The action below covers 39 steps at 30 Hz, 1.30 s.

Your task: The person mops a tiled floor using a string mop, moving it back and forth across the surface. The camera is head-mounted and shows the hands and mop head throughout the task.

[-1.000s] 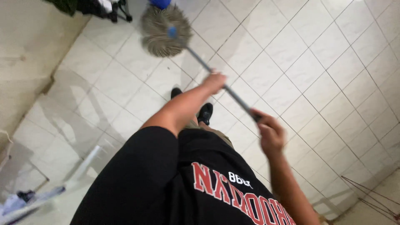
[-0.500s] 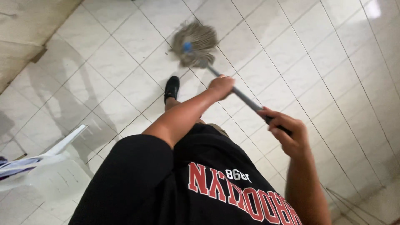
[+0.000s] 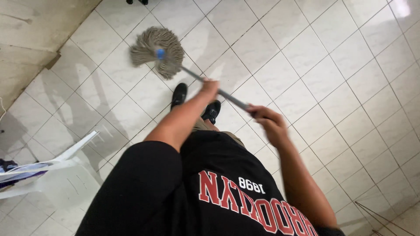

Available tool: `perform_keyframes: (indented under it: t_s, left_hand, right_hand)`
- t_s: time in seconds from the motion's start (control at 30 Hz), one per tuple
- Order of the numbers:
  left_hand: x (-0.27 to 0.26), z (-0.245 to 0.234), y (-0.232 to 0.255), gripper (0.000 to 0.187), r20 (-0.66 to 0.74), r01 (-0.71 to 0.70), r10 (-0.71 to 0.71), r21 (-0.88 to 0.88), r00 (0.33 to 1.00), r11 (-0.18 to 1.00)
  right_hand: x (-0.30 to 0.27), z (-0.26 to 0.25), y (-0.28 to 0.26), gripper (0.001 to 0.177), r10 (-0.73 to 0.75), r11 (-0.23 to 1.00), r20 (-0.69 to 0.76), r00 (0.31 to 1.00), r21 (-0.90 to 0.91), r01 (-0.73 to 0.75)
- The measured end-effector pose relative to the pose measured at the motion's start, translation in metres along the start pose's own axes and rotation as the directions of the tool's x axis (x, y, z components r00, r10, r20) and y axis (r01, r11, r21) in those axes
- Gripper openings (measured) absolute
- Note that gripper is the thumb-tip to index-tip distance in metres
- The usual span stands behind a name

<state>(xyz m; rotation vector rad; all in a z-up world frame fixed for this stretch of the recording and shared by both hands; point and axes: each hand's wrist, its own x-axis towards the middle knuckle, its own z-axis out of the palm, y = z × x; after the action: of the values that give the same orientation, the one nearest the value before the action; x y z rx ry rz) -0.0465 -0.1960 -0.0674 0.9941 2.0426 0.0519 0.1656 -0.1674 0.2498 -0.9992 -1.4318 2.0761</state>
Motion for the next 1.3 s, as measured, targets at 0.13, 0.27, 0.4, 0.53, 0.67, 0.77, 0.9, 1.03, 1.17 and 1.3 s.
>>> perform_keyframes:
  t_s: [0.13, 0.27, 0.4, 0.53, 0.67, 0.77, 0.9, 1.03, 1.17, 1.3]
  left_hand:
    - [-0.012, -0.012, 0.091, 0.017, 0.144, -0.462, 0.446, 0.113, 0.884, 0.880]
    - [-0.025, -0.028, 0.144, 0.017, 0.188, -0.587, 0.586, -0.059, 0.788, 0.807]
    - [-0.028, -0.042, 0.128, 0.021, 0.246, -0.581, 0.565, -0.009, 0.787, 0.814]
    - [-0.064, -0.079, 0.068, 0.020, 0.227, -0.516, 0.514, -0.056, 0.827, 0.855]
    - [-0.049, -0.062, -0.029, 0.020, 0.138, -0.366, 0.368, -0.040, 0.920, 0.930]
    - [-0.051, -0.084, -0.098, 0.019, 0.053, -0.254, 0.255, -0.037, 0.965, 0.967]
    - [-0.030, -0.095, -0.192, 0.021, -0.040, -0.088, 0.087, -0.045, 0.995, 0.995]
    - [-0.006, -0.106, -0.219, 0.026, -0.109, -0.046, 0.037, -0.078, 0.993, 0.996]
    - [0.007, -0.125, -0.168, 0.030, -0.264, -0.196, 0.164, -0.100, 0.950, 0.976]
    - [-0.012, -0.204, -0.095, 0.023, -0.324, -0.447, 0.394, -0.104, 0.860, 0.889]
  right_hand:
    - [-0.037, -0.017, -0.067, 0.009, -0.053, 0.990, -0.156, 0.986, -0.135, 0.032]
    - [-0.052, -0.017, -0.091, 0.013, -0.087, 0.926, -0.177, 0.980, -0.377, 0.015]
    - [-0.047, -0.009, -0.089, 0.012, -0.024, 0.879, 0.031, 0.999, -0.476, 0.036]
    - [-0.028, 0.004, -0.080, 0.012, 0.000, 0.894, 0.201, 0.980, -0.439, 0.090]
    - [0.010, 0.031, -0.047, 0.016, -0.014, 0.938, 0.394, 0.919, -0.313, 0.149]
    - [0.050, 0.068, -0.012, 0.016, -0.029, 0.970, 0.497, 0.868, -0.195, 0.144]
    - [0.094, 0.120, 0.030, 0.012, -0.014, 0.989, 0.619, 0.785, -0.108, 0.103]
    - [0.120, 0.146, 0.048, 0.007, -0.029, 0.997, 0.576, 0.817, -0.038, 0.062]
    - [0.133, 0.146, -0.003, 0.007, 0.002, 1.000, 0.380, 0.925, -0.006, 0.000]
    - [0.134, 0.183, -0.079, 0.040, -0.096, 0.928, 0.253, 0.963, -0.327, 0.178]
